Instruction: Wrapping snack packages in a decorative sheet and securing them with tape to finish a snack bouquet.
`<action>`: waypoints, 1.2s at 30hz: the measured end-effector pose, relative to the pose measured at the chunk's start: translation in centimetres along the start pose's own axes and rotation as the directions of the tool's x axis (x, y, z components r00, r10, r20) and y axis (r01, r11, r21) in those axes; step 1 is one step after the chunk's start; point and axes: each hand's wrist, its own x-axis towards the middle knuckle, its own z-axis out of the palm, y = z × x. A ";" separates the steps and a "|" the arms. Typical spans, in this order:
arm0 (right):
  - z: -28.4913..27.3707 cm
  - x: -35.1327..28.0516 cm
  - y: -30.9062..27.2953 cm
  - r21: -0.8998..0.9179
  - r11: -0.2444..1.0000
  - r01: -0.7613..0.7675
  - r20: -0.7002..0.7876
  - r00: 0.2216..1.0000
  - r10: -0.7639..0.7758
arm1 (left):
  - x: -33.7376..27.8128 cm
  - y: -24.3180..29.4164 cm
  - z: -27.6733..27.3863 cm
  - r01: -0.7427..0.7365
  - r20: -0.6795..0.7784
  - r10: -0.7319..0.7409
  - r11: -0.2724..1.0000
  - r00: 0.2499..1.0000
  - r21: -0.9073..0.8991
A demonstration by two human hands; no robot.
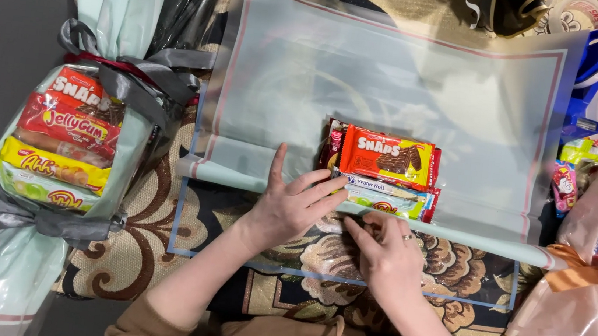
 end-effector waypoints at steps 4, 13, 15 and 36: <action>-1.8 3.2 3.8 0.133 0.984 -0.117 -0.078 0.989 0.128 | -0.7 1.2 1.1 0.094 -0.021 -0.097 0.989 0.995 -0.113; 2.5 19.0 17.9 -0.043 0.965 -0.257 0.327 0.909 0.257 | -0.4 9.4 -2.1 0.780 0.750 -0.408 -0.132 0.520 -0.612; 5.1 21.2 20.3 -0.117 0.954 -0.275 0.387 0.872 0.299 | -1.4 10.2 -1.2 0.702 0.816 -0.340 -0.419 0.468 -0.577; -0.2 19.8 19.0 -0.266 0.924 0.273 0.403 0.903 -0.150 | 0.0 11.3 1.9 -0.045 0.805 -0.424 -0.893 0.414 -0.447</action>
